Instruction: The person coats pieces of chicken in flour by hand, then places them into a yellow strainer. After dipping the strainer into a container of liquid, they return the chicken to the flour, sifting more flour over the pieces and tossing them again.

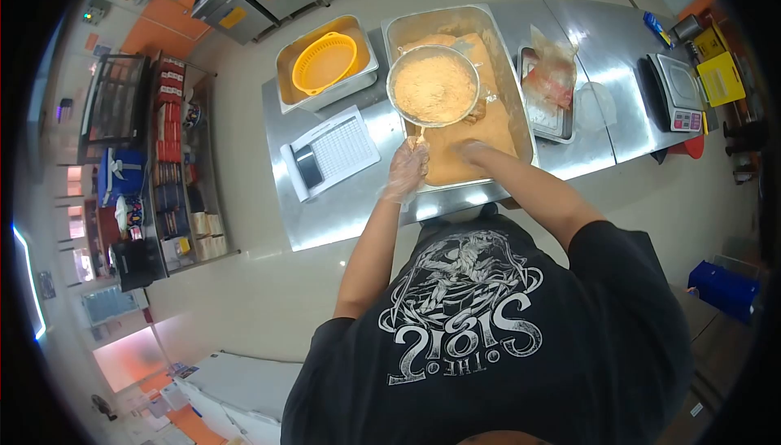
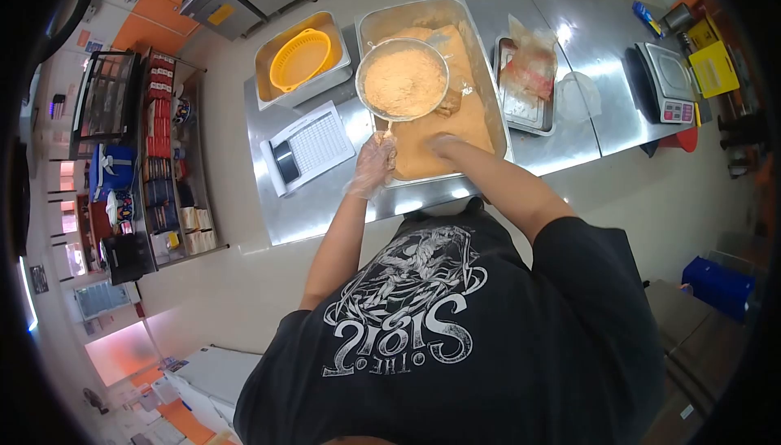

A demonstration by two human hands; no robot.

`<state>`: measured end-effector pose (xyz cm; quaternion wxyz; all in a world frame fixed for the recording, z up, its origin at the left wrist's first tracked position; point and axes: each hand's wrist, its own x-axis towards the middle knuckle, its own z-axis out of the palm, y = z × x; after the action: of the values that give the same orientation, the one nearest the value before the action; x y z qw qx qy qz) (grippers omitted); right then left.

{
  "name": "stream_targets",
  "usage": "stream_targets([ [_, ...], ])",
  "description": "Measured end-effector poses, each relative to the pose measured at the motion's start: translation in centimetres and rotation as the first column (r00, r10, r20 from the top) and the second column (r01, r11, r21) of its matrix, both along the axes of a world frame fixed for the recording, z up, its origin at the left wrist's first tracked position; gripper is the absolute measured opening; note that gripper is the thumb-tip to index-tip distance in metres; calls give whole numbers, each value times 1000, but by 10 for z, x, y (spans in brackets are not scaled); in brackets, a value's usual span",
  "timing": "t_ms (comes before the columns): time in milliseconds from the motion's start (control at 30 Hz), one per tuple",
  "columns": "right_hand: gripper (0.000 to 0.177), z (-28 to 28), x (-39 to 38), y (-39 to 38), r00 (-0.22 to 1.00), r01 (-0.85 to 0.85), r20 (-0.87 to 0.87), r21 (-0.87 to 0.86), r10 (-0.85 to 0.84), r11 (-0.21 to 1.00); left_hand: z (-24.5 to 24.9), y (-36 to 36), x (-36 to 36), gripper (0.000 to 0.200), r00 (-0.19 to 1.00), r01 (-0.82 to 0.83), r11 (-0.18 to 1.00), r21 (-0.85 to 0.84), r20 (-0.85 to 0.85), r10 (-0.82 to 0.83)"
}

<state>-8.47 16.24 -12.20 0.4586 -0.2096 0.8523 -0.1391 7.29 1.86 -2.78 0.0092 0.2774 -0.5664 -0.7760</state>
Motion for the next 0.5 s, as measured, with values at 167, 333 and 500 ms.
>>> stream_targets([
  [167, 46, -29, 36, -63, 963, 175, 218, -69, -157, 982, -11, 0, 7, 16, 999, 24, 992, -123, -35, -28],
  [333, 56, -54, 28, -65, 844, 380, 453, -127, -288, 916, -12, 0, 6, 20, 997, 50, 984, -170, -53, -60],
  [500, 59, 20, -24, 2, 868, 349, 416, -125, -270, 929, -51, 2, -2, 24, 993, -15, 814, -581, -101, -54],
])
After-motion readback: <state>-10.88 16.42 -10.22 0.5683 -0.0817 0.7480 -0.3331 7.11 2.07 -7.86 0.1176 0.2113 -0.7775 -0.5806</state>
